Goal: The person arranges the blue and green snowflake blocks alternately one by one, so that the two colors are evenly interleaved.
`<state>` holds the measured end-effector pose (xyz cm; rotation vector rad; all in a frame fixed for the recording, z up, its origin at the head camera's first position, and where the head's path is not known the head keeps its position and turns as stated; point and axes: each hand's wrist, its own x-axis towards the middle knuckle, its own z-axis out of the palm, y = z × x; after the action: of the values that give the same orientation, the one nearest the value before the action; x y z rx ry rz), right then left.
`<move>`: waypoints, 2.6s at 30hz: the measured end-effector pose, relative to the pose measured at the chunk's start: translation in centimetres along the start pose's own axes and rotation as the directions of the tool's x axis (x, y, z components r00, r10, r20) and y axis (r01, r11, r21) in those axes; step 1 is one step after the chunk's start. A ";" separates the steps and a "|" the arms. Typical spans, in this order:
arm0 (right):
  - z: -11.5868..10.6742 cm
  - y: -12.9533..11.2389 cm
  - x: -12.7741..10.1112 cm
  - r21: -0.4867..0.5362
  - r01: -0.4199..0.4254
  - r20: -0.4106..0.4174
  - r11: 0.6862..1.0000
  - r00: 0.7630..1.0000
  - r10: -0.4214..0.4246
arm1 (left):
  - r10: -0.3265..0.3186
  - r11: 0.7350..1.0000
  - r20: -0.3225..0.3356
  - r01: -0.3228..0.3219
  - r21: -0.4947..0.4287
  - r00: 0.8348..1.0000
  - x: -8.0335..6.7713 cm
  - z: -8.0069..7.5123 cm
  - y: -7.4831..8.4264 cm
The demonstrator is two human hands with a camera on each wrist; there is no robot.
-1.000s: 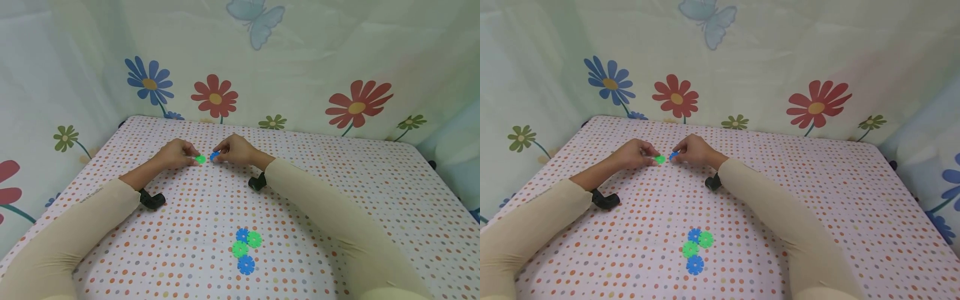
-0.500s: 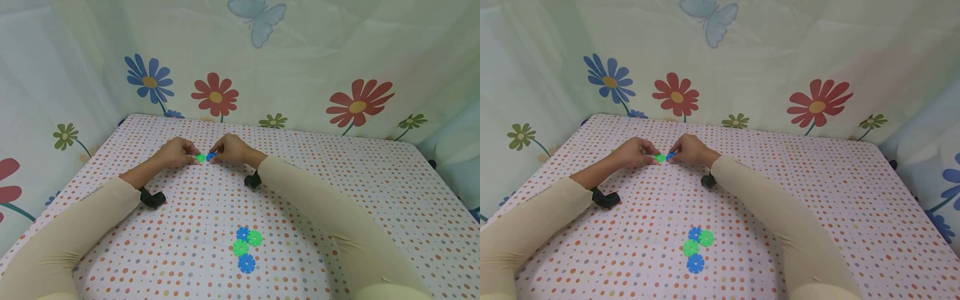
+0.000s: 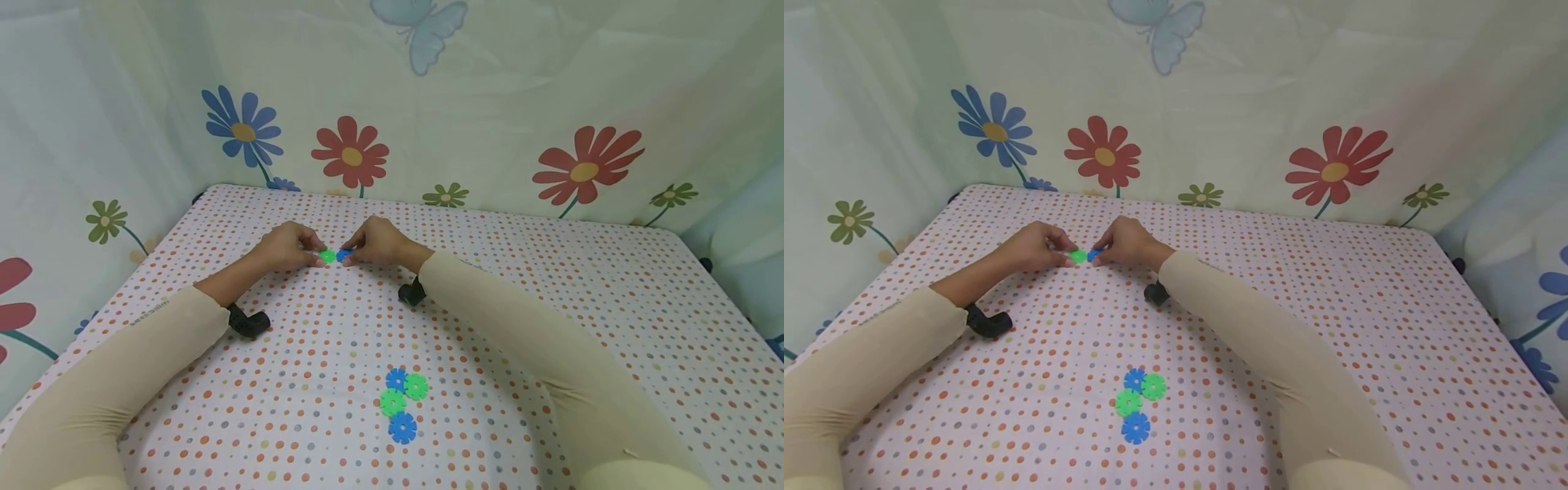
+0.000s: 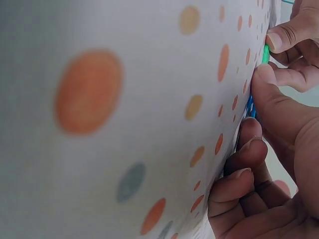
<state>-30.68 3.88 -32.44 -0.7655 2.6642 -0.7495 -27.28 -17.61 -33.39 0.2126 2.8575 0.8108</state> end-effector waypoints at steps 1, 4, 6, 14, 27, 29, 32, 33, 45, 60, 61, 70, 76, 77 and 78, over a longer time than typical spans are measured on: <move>0.0 -0.1 0.0 -0.003 -0.005 -0.001 1.000 1.000 0.005 | -0.001 1.000 0.001 0.001 0.000 1.000 0.0 -0.1 0.0; -0.1 -0.2 0.0 -0.008 -0.011 -0.002 1.000 1.000 0.011 | -0.002 1.000 0.004 0.002 0.005 1.000 0.0 -0.1 0.0; -0.1 -0.2 0.0 -0.009 -0.011 -0.002 1.000 1.000 0.011 | -0.004 1.000 0.006 0.004 0.009 1.000 0.0 -0.1 0.0; 0.0 -0.1 -0.3 0.000 -0.009 -0.006 1.000 1.000 0.009 | 0.008 0.998 0.004 -0.008 0.063 1.000 0.0 0.0 0.2; -0.5 -0.7 -2.7 -0.041 0.072 0.071 0.997 0.995 -0.069 | 0.041 0.993 0.003 -0.041 0.112 0.999 0.1 0.2 0.6; -0.6 -1.0 -4.1 -0.020 0.110 0.074 0.994 0.991 -0.108 | 0.037 0.993 0.002 -0.037 0.114 0.999 0.0 0.2 0.7; -0.6 -1.5 -6.4 0.021 0.165 0.079 0.986 0.983 -0.166 | 0.036 0.992 -0.004 -0.035 0.122 0.999 0.0 0.1 0.7; -0.6 -1.6 -7.3 0.031 0.179 0.084 0.983 0.980 -0.181 | 0.035 0.992 -0.006 -0.034 0.123 0.999 0.0 0.1 0.7; -0.4 0.1 -17.5 0.191 0.196 0.131 0.962 0.966 -0.223 | 0.029 0.993 -0.009 -0.028 0.118 1.000 -0.9 -0.1 0.6; 1.4 2.7 -21.7 0.311 0.138 0.200 0.940 0.958 -0.206 | 0.083 0.996 0.026 -0.082 -0.037 0.996 -0.1 0.5 1.1; 1.5 2.7 -21.7 0.316 0.143 0.206 0.938 0.955 -0.215 | 0.078 0.996 0.036 -0.076 -0.048 0.996 0.0 0.7 1.2; 1.6 2.4 -21.4 0.289 0.159 0.234 0.944 0.944 -0.231 | 0.044 0.999 0.039 -0.043 -0.007 0.998 0.4 0.9 2.0; 1.6 2.4 -21.4 0.255 0.164 0.232 0.953 0.946 -0.225 | 0.037 0.999 0.032 -0.037 0.021 0.999 0.3 0.8 2.4; 1.6 2.4 -21.4 0.252 0.167 0.231 0.953 0.946 -0.227 | 0.037 0.999 0.032 -0.037 0.021 0.999 0.3 0.8 2.4; 1.6 2.4 -21.4 0.252 0.169 0.230 0.953 0.946 -0.229 | 0.037 0.999 0.032 -0.038 0.020 0.999 0.3 0.8 2.4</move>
<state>-13.43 16.90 -32.71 -1.0055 2.2446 -0.9195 -27.20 -15.09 -32.80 0.2799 2.8413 0.7777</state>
